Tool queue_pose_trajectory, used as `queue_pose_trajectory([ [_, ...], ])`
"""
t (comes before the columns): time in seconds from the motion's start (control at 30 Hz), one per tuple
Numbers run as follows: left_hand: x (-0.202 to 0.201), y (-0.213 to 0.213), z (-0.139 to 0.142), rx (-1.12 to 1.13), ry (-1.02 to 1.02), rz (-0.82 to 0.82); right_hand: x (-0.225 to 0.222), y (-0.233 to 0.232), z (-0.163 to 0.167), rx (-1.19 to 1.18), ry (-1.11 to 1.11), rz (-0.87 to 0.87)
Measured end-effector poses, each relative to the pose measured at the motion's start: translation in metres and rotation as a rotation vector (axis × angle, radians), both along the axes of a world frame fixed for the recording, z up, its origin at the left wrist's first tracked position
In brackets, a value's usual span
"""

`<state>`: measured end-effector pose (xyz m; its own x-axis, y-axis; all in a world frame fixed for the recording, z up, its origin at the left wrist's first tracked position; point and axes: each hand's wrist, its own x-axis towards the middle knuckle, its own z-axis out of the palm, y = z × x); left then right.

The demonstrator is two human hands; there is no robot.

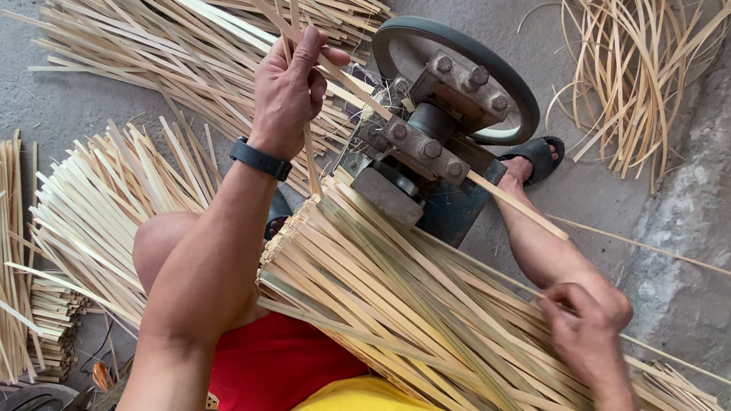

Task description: The person sits on the floor and feeds long bamboo strips through a bench-mounted splitting machine. They guide each strip with both hands, then place the split pieces into a growing pile to the left.

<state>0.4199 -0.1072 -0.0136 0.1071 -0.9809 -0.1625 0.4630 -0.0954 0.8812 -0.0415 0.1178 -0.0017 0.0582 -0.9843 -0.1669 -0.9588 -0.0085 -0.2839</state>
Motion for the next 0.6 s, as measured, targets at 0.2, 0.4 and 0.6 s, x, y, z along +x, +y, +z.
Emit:
queue_pose_trajectory([
  [0.2, 0.006, -0.001, -0.006, -0.063, 0.093, 0.015, -0.07, 0.014, 0.038, -0.035, -0.325, -0.183],
  [0.4, 0.047, -0.008, -0.001, -0.04, 0.087, 0.221, -0.091, 0.023, 0.058, -0.232, -0.221, -0.296],
  [0.6, 0.041, -0.003, -0.001, -0.014, 0.142, 0.253, -0.021, -0.008, 0.034, -0.286, -0.182, -0.157],
])
